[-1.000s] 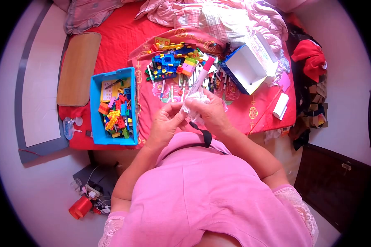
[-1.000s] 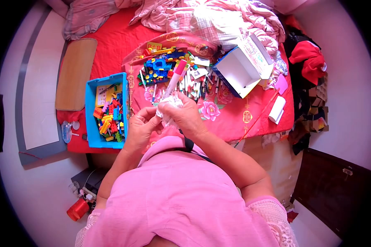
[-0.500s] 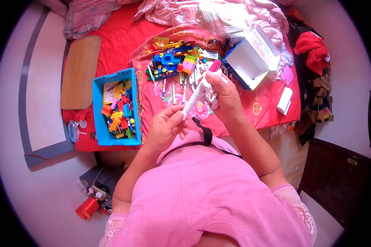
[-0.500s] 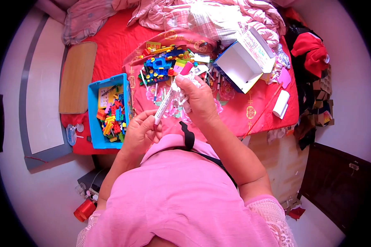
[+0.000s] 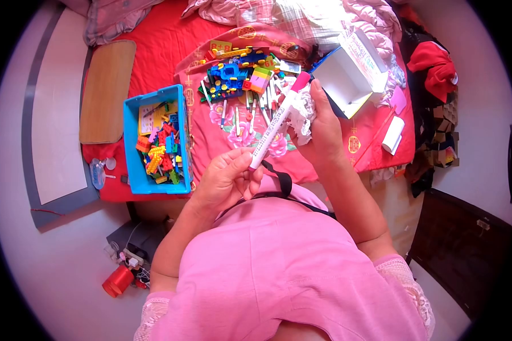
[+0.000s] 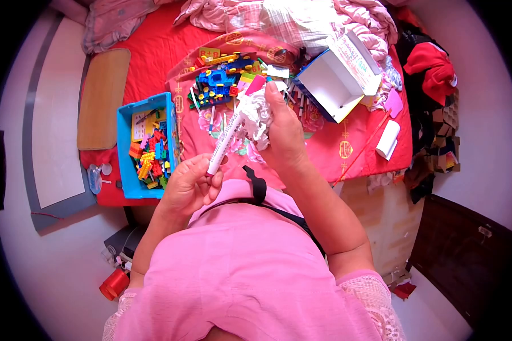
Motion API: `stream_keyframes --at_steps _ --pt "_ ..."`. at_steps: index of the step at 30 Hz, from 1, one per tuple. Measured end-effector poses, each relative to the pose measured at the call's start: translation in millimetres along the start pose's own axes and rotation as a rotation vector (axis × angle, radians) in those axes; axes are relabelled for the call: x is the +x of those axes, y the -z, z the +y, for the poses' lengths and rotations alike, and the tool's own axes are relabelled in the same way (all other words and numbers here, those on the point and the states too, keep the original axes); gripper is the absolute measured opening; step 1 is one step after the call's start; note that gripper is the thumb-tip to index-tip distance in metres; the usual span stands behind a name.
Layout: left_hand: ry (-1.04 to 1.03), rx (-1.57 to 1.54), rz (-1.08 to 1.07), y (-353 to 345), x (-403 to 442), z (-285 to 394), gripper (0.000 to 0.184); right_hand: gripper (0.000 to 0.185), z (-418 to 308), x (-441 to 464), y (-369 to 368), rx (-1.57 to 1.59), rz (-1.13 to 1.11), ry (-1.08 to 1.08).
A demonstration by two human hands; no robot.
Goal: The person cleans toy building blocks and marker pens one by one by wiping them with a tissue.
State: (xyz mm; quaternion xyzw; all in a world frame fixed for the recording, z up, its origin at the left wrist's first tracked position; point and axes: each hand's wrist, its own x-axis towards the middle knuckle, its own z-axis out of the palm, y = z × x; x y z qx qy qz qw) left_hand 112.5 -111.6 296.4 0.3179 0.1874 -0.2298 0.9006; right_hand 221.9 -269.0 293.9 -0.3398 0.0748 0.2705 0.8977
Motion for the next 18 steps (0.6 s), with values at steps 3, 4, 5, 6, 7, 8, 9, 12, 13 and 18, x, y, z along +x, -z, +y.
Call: stream_keyframes --at_steps 3,4,5,6,7,8,9,12,13,18 --pt "-0.05 0.015 0.057 -6.5 1.2 -1.2 0.025 0.03 3.7 1.4 6.1 0.025 -0.085 -0.007" --pt "-0.11 0.12 0.1 -9.1 2.7 -2.7 0.023 0.028 5.0 -0.8 2.8 -0.058 -0.038 0.011" --pt "-0.17 0.227 0.143 -11.8 4.4 -4.8 0.021 0.027 7.8 -6.6 -4.8 -0.141 0.009 0.028" --pt "-0.229 0.334 0.185 -13.3 5.6 -5.6 0.02 0.026 10.1 -13.0 -12.8 -0.223 0.056 0.046" --pt "-0.252 0.354 0.189 -13.3 6.0 -5.0 0.02 0.031 12.0 -20.0 -17.5 -0.239 0.055 -0.025" --pt "-0.275 0.375 0.193 -12.9 6.3 -3.6 0.021 0.031 17.6 -24.0 -16.7 -0.257 0.029 -0.061" --pt "-0.3 0.395 0.197 -12.3 6.6 -1.9 0.021 0.031 22.7 -27.1 -16.2 -0.276 0.003 -0.096" --pt "-0.271 0.458 0.188 -9.5 8.8 -0.1 0.02 0.028 24.9 -29.3 -15.0 -0.441 0.019 -0.09" --pt "-0.247 0.476 0.191 -7.7 10.0 -0.8 0.021 0.027 25.8 -28.6 -12.2 -0.487 0.012 -0.084" --pt "-0.394 0.896 0.275 19.5 30.9 -4.9 0.026 0.022 31.8 -16.0 10.3 -0.89 -0.044 0.025"
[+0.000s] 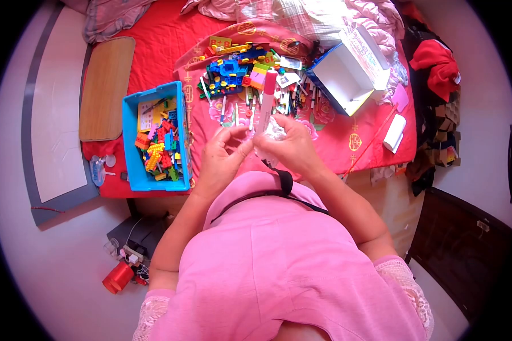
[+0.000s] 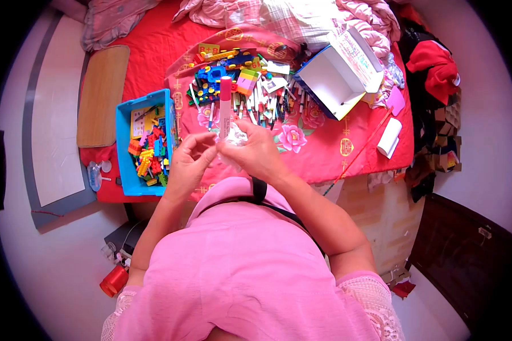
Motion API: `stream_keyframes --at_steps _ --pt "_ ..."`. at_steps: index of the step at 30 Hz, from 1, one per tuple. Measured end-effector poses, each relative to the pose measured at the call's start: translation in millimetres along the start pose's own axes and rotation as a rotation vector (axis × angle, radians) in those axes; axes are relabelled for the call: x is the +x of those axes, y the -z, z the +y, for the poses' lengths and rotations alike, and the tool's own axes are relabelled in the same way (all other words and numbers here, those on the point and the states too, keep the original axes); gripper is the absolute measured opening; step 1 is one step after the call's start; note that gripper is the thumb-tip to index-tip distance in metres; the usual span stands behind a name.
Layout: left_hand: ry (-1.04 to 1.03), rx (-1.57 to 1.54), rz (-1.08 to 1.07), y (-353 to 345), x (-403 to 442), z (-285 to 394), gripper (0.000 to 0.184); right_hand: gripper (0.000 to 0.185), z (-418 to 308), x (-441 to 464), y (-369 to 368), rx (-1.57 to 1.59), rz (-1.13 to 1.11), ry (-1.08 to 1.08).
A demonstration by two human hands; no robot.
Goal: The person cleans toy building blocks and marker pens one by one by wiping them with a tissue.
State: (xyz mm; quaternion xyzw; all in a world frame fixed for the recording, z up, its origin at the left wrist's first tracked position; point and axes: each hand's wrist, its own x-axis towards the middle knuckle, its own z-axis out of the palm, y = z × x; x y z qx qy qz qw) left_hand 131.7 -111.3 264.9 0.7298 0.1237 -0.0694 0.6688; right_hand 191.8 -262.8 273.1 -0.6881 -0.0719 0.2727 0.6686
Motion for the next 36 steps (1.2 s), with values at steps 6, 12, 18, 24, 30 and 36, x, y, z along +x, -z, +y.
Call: stream_keyframes --at_steps 6,12,18,24,30,36 --pt "-0.104 -0.013 -0.002 -7.9 7.3 3.6 0.022 0.02 13.5 -1.4 -7.5 -0.162 -0.118 0.082" --pt "0.187 -0.528 0.073 -9.9 9.4 -3.8 0.022 0.021 12.6 -3.4 -5.2 -0.276 -0.14 0.031" --pt "0.266 -0.796 0.217 -3.0 19.0 -23.0 0.025 0.025 19.6 -2.2 -5.5 -0.174 -0.204 -0.183" --pt "0.328 -0.978 0.285 9.9 26.3 -34.8 0.022 0.025 24.0 -4.7 -8.7 0.033 -0.162 -0.252" --pt "0.337 -0.92 0.152 -2.8 16.8 -24.3 0.025 0.022 26.1 -5.5 -11.5 0.186 -0.111 -0.204" --pt "0.315 -0.874 -0.013 10.1 18.9 -27.5 0.028 0.022 27.8 -0.5 -11.7 0.319 -0.002 -0.091"
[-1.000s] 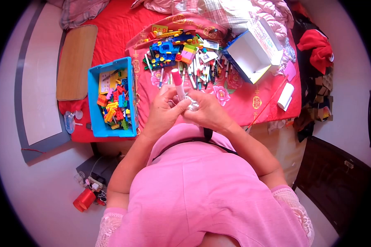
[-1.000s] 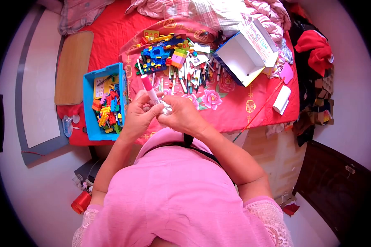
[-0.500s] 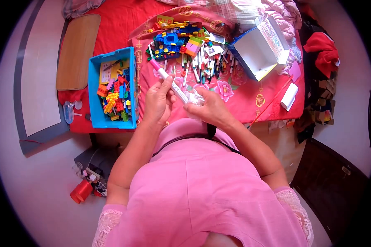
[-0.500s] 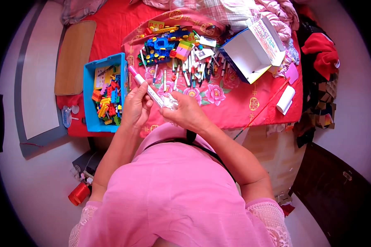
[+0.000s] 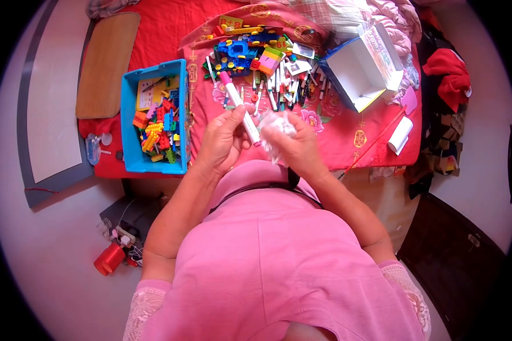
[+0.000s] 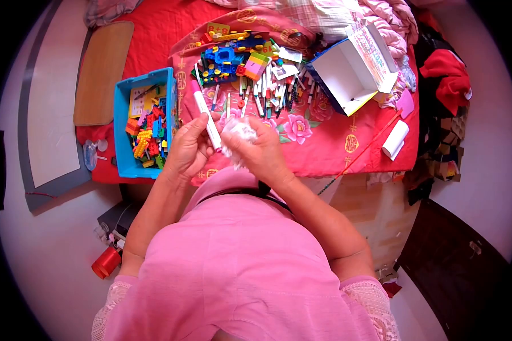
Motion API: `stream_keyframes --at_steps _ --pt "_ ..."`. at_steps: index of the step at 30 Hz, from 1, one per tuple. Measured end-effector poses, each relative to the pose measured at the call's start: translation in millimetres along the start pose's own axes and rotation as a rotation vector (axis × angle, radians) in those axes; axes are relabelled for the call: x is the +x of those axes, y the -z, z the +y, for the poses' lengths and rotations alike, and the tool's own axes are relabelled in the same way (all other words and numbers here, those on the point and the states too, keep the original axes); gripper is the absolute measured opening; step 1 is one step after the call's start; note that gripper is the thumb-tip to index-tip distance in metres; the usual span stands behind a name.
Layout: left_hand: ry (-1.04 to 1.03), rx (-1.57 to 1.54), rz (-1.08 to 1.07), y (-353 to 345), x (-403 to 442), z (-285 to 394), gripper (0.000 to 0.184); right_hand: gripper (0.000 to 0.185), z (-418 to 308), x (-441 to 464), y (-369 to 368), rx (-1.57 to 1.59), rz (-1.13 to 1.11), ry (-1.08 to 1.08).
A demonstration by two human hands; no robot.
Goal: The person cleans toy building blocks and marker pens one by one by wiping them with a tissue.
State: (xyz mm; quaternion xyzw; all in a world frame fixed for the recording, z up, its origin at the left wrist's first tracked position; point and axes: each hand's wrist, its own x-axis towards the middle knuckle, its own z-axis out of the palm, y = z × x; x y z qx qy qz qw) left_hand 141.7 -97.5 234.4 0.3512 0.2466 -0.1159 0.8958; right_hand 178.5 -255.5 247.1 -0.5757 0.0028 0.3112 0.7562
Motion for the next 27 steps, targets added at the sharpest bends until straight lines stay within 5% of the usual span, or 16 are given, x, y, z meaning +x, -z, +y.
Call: stream_keyframes --at_steps 5,9,13,17,20,23,27 --pt "0.069 -0.055 0.131 0.7 5.1 -14.6 0.025 0.025 -14.4 -3.1 -4.0 -0.11 -0.026 0.055" --pt "0.132 -0.087 0.215 -24.1 -2.8 -17.0 0.024 0.027 -12.7 -2.4 -11.8 -0.736 -0.157 0.586" --pt "0.123 0.042 0.095 -4.0 -4.4 -20.1 0.027 0.023 9.1 17.6 1.0 -0.795 -0.034 0.678" --pt "0.151 0.008 0.057 -3.3 -10.2 -19.7 0.028 0.02 7.1 27.0 14.2 -0.721 0.13 0.473" --pt "0.15 -0.082 -0.053 11.1 -6.7 -23.2 0.031 0.019 -1.2 13.2 4.6 -0.695 0.024 0.491" --pt "0.111 -0.112 0.362 -28.8 -5.8 -21.3 0.033 0.018 4.4 2.4 -8.4 -0.707 -0.096 0.591" --pt "0.098 0.075 0.28 -12.0 -14.4 -27.0 0.03 0.018 9.6 6.3 -11.1 -0.755 -0.067 0.637"
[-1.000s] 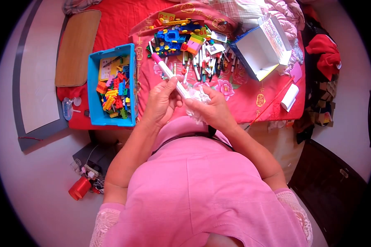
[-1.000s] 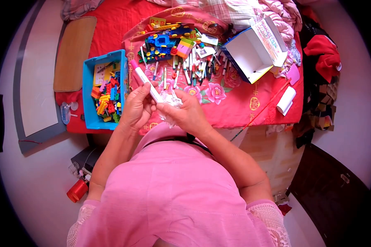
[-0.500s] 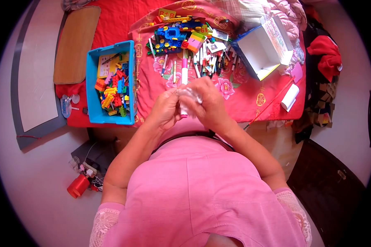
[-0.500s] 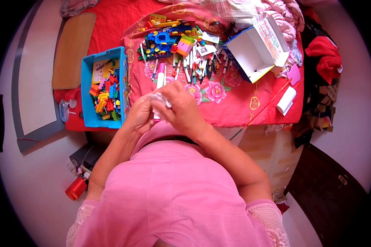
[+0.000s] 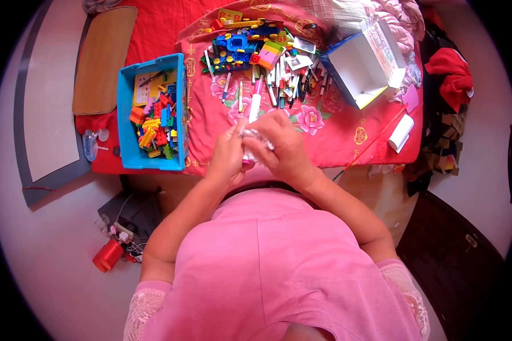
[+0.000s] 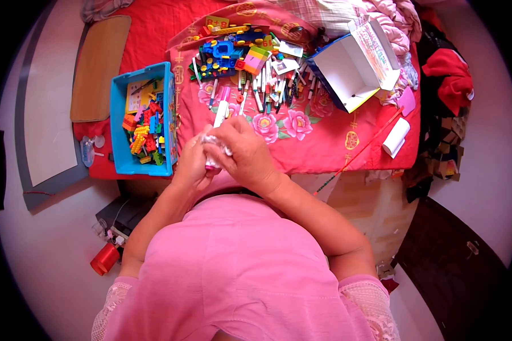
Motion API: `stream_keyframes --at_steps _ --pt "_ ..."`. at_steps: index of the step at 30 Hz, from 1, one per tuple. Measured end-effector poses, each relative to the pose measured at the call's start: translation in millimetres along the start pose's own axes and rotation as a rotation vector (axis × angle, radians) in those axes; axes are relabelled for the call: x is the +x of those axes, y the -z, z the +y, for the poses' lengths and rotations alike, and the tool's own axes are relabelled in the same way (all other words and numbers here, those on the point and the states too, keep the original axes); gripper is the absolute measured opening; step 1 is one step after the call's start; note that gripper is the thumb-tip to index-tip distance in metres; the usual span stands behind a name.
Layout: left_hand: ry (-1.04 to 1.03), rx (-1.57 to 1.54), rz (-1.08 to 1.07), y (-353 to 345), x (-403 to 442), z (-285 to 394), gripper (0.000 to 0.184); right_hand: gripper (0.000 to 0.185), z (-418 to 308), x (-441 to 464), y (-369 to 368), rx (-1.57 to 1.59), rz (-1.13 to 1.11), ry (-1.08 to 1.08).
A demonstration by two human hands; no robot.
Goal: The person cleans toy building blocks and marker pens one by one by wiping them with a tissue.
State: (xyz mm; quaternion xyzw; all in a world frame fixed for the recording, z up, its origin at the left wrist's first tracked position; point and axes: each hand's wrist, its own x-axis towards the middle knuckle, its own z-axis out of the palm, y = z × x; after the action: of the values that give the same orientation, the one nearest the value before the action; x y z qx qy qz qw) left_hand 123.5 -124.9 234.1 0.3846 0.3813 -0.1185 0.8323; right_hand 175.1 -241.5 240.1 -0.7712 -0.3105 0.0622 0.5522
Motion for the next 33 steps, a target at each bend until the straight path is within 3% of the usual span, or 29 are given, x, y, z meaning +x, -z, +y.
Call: stream_keyframes --at_steps 4,10,14,15,18,19,22,26,27,29,33 --pt "-0.021 0.111 -0.17 0.2 -8.7 1.7 0.026 0.016 11.9 13.1 8.9 -0.068 0.129 -0.023" --pt "-0.053 -0.008 -0.172 2.9 -5.3 1.4 0.022 0.016 12.3 24.1 20.8 0.004 0.245 -0.113" --pt "-0.196 0.168 -0.176 5.2 -2.5 -2.6 0.019 0.017 7.5 19.6 10.8 -0.049 0.078 0.079" --pt "-0.218 0.235 -0.138 3.6 -6.0 0.0 0.018 0.017 10.0 24.8 13.4 -0.094 0.162 0.076" --pt "-0.248 0.332 -0.077 1.0 -17.2 5.6 0.017 0.018 31.6 35.9 25.7 -0.079 0.285 -0.114" --pt "-0.242 0.287 -0.091 5.6 -15.0 4.5 0.018 0.025 41.5 35.0 26.9 0.127 0.255 -0.342" --pt "-0.263 0.18 -0.084 11.4 -5.7 0.6 0.023 0.033 37.3 36.2 25.8 0.736 0.356 -0.628" --pt "-0.368 0.187 -0.054 8.6 1.7 -2.1 0.028 0.04 29.9 23.1 8.5 1.006 0.235 -0.954" --pt "-0.443 0.238 -0.045 7.2 5.0 -6.9 0.029 0.036 31.5 18.3 2.5 1.058 0.12 -0.991" --pt "-0.591 0.339 -0.031 5.1 12.2 -18.3 0.031 0.029 27.2 15.7 -9.7 1.051 0.177 -0.929" --pt "-0.35 0.308 -0.127 8.6 4.7 -5.2 0.028 0.026 29.7 24.3 1.9 0.949 0.203 -0.905"
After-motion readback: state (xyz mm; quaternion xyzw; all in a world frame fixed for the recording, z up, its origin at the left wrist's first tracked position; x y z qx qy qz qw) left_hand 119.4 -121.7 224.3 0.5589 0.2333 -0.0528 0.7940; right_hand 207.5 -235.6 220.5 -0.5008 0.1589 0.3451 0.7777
